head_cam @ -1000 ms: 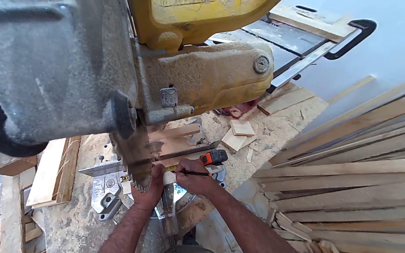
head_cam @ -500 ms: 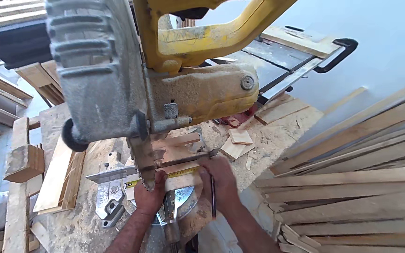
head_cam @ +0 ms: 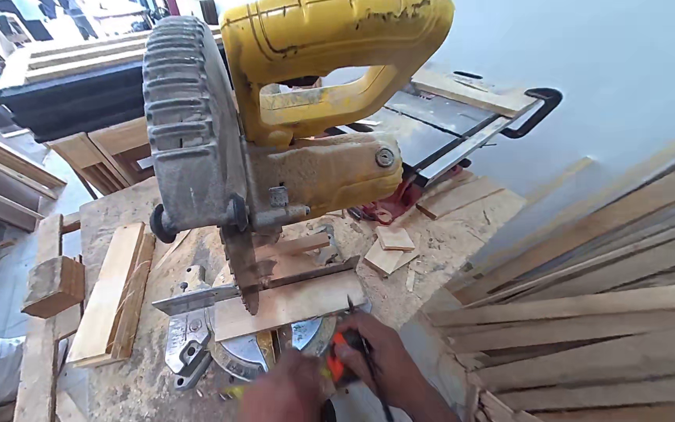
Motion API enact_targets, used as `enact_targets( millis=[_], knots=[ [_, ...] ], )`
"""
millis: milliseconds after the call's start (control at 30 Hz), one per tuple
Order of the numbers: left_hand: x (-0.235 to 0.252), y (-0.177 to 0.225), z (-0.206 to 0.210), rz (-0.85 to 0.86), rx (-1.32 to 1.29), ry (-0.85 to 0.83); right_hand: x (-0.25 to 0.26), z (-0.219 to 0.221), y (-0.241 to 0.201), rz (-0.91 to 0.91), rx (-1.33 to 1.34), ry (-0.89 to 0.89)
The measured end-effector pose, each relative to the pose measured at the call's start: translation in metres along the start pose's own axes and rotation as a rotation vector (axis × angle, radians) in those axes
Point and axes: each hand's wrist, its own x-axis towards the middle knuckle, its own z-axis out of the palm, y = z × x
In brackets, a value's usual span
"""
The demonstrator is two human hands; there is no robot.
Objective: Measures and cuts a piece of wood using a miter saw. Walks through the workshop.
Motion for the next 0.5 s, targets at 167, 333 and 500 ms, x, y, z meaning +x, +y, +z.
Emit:
enact_targets(
  millis=[167,333,500],
  knots=[
    [-0.019,-0.027,0.014,0.558,-0.136,0.549,-0.042,-0.032,0.104,0.189,0.381,0.309],
    [0.045,-0.144,0.025,-0.047,0.084,0.231,-0.026,-0.060,0.167,0.632,-0.072,0.620],
    [0.051,-0.192,0.055,-0.025,0.244,0.432,0.010,-0.033,0.177,0.544,-0.414,0.554]
  ],
)
